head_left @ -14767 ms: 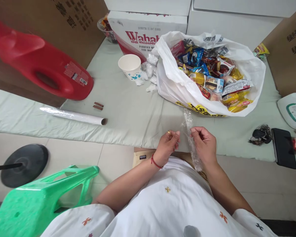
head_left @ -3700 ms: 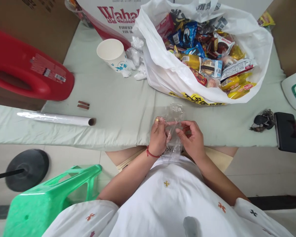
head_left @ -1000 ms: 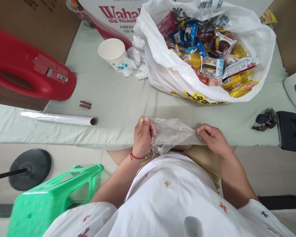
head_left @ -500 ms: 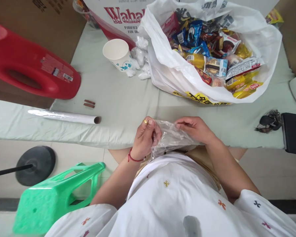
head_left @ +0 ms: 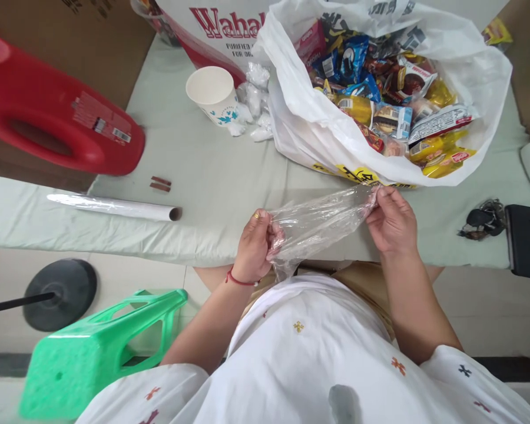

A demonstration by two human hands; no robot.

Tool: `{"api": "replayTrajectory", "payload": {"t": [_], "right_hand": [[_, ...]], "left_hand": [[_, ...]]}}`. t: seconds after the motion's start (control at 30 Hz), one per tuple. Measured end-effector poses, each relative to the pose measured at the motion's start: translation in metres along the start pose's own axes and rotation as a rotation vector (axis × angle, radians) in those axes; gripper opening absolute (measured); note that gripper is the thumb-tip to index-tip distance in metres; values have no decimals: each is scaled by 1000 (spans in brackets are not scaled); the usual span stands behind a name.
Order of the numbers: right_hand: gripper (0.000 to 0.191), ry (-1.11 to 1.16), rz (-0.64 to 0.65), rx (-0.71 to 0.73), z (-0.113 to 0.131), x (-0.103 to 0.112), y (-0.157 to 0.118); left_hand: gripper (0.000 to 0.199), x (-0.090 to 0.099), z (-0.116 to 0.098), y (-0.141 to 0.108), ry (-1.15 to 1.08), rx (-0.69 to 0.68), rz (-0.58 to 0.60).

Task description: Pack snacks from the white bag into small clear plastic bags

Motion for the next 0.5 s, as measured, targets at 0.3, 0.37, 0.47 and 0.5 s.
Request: {"api": "replayTrajectory", "payload": {"t": [0.3, 0.37, 0.47, 0.5], "right_hand": [[72, 233, 223, -450, -21, -47, -69], [69, 239, 269, -559, -32, -60, -86], [59, 162, 310, -643, -45, -76, -94], [57, 133, 312, -652, -49, -79, -93]], "left_hand": [[42, -17, -24, 20, -286, 46, -177], [41, -18, -23, 21, -286, 36, -209], [43, -19, -17, 20, -245, 31, -213], [42, -18, -15, 19, -237, 27, -208]]}}
Point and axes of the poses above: each hand's wrist, its own y-axis towards the middle knuckle, its own x-axis out of the back of the hand, z = x × y, the point moved 3 cm from there along y, towards the middle knuckle, and after that the axes turned 2 degrees about -y, right-handed, at the moved point
